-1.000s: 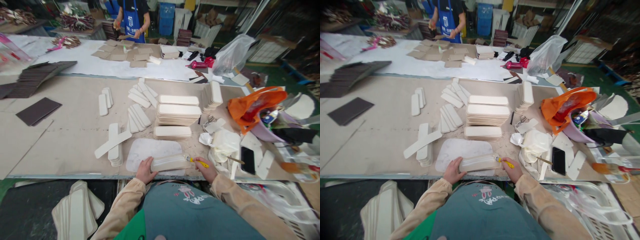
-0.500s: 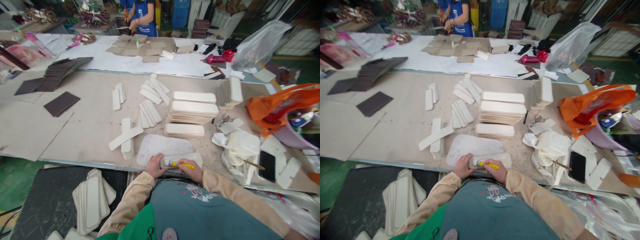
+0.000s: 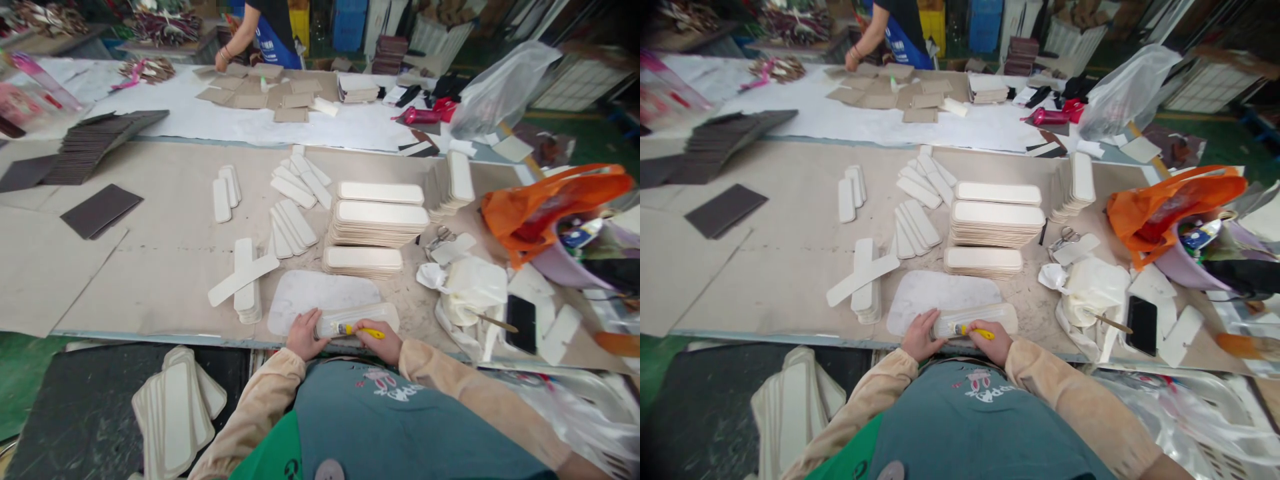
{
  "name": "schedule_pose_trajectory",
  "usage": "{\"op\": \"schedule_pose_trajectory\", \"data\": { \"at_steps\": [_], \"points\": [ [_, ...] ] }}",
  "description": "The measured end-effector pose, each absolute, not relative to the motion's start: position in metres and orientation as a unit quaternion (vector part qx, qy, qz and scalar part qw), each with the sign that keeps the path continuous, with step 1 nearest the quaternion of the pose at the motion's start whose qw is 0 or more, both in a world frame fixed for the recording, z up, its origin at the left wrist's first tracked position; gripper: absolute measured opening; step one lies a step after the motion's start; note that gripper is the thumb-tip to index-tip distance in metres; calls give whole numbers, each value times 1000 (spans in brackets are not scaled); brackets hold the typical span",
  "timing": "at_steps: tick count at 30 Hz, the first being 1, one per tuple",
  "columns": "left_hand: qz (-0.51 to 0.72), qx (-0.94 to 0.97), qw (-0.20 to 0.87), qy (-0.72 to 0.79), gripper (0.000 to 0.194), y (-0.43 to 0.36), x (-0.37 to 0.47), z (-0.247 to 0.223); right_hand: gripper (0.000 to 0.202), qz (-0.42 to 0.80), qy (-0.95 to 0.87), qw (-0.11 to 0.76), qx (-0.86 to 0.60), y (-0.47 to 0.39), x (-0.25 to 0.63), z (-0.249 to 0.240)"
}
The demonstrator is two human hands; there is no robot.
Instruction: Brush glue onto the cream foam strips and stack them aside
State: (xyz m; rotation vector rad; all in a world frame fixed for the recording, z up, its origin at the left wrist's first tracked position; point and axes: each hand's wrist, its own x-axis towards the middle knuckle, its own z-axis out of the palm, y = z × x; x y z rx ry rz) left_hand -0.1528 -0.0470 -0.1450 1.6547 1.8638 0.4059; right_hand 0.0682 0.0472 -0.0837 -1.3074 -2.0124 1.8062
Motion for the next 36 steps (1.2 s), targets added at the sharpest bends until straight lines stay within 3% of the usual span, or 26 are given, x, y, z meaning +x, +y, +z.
{"op": "schedule_pose_trajectory", "data": {
  "at_steps": [19,25,29,36],
  "points": [
    [154,646,258,702,67,-46,-154,-152,28,481,-662,127,-561,79,176,-79],
    [158,644,255,704,67,-47,-153,-154,27,419,-717,141,-538,80,183,-70],
    [162,644,252,704,68,-47,-152,-153,22,306,-808,156,-478,79,181,-62],
    [156,645,255,704,68,-47,-153,-153,21,167,-895,16,-413,71,147,-66]
  ]
}}
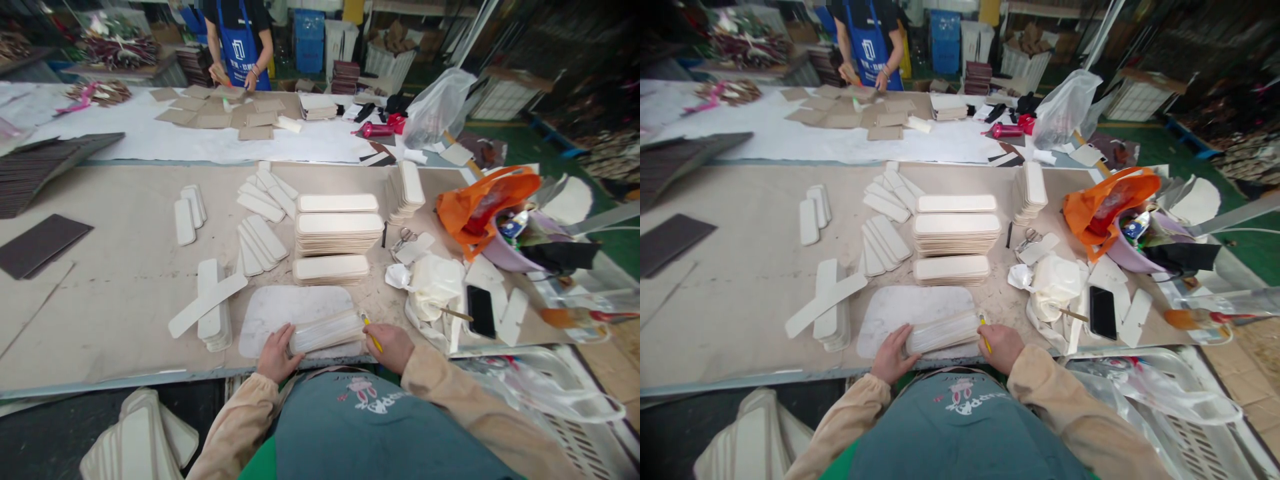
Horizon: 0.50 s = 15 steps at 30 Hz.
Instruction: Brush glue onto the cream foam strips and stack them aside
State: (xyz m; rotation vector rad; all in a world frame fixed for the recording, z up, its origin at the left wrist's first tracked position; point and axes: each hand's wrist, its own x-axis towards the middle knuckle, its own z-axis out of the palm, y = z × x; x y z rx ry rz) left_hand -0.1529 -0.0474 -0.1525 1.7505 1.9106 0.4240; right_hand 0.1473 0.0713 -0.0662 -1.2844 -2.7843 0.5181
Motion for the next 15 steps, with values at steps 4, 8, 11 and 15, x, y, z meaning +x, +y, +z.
{"op": "schedule_pose_trajectory", "data": {
  "at_steps": [4,8,11,15],
  "points": [
    [159,646,255,702,68,-47,-154,-153,19,157,-913,-39,-373,63,121,-67],
    [159,646,258,700,69,-47,-154,-153,20,240,-918,35,-314,57,108,-66],
    [159,644,263,700,70,-47,-154,-153,22,265,-899,101,-334,56,115,-64],
    [163,642,268,700,71,-48,-154,-155,22,208,-885,87,-407,58,136,-62]
  ]
}}
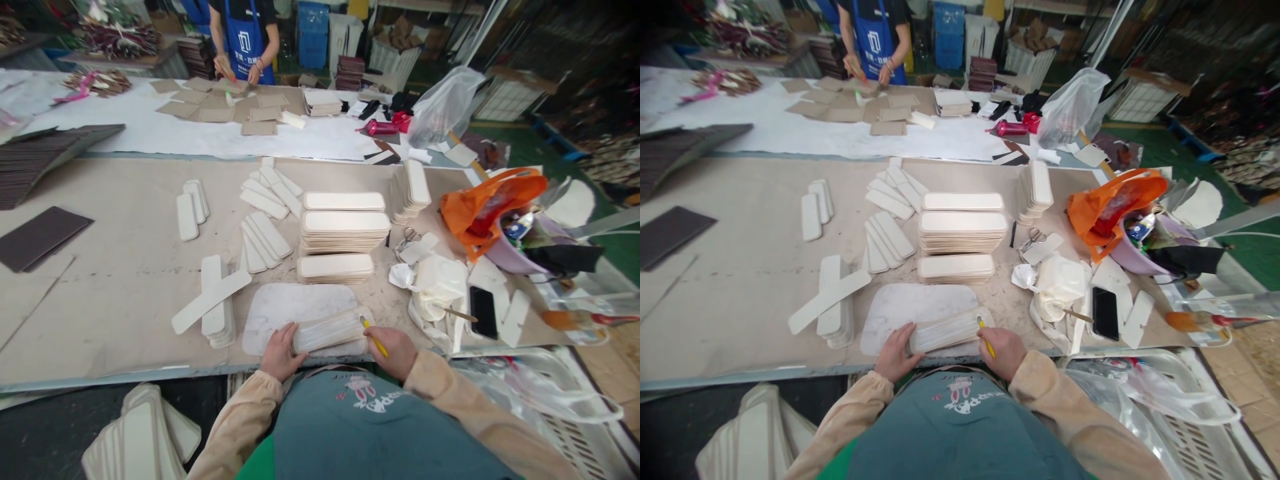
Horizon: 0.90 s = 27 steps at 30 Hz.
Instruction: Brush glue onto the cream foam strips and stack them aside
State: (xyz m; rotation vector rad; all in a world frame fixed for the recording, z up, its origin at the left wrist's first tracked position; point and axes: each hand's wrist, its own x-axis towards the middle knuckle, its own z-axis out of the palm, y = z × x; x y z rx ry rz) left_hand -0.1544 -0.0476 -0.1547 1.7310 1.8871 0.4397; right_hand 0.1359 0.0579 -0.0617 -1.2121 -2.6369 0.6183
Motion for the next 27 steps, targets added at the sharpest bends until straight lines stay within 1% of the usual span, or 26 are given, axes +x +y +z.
{"op": "schedule_pose_trajectory", "data": {
  "at_steps": [3,5,6,8,12,15,21,27],
  "points": [
    [163,640,271,700,73,-49,-154,-157,21,160,-882,11,-442,56,142,-62],
    [165,640,271,700,74,-49,-154,-158,20,158,-884,-21,-440,54,137,-64],
    [166,640,272,699,74,-49,-155,-159,20,173,-885,-20,-432,52,132,-65],
    [169,640,273,698,74,-49,-155,-159,20,238,-881,13,-409,50,121,-65],
    [174,631,283,701,78,-49,-154,-157,21,439,-795,106,-405,50,99,-61],
    [177,616,296,708,83,-50,-153,-154,23,544,-704,110,-442,52,85,-60],
    [187,605,302,712,82,-51,-152,-152,22,632,-633,79,-440,50,56,-68],
    [192,612,303,705,78,-52,-153,-155,22,647,-630,65,-425,47,37,-80]
  ]
}}
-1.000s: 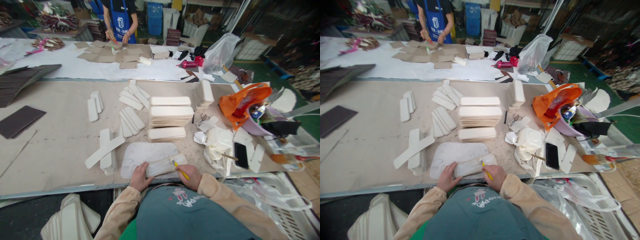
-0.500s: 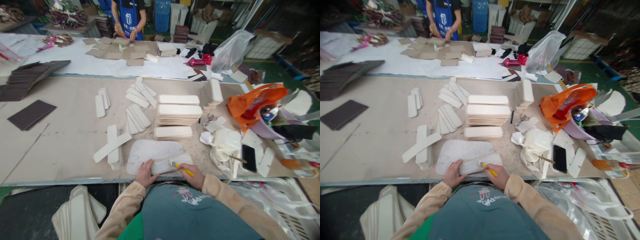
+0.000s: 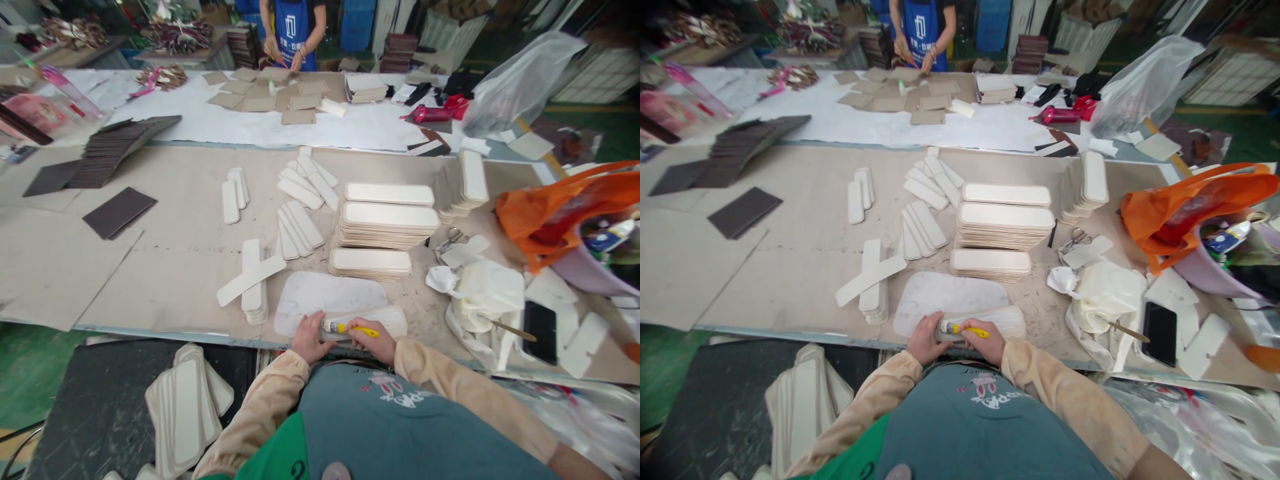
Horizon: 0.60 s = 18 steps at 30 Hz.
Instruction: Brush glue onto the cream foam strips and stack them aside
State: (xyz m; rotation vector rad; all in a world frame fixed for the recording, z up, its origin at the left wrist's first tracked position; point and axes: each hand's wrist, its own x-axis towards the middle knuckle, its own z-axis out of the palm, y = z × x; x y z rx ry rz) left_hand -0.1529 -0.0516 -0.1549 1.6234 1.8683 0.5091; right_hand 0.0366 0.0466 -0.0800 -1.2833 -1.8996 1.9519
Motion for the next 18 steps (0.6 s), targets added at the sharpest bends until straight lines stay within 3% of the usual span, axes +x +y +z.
{"op": "schedule_pose_trajectory", "data": {
  "at_steps": [11,18],
  "points": [
    [177,606,304,713,80,-51,-151,-147,25,596,-589,119,-534,59,84,-77],
    [170,621,275,714,95,-52,-166,-132,28,556,-594,182,-553,55,130,-60]
  ]
}}
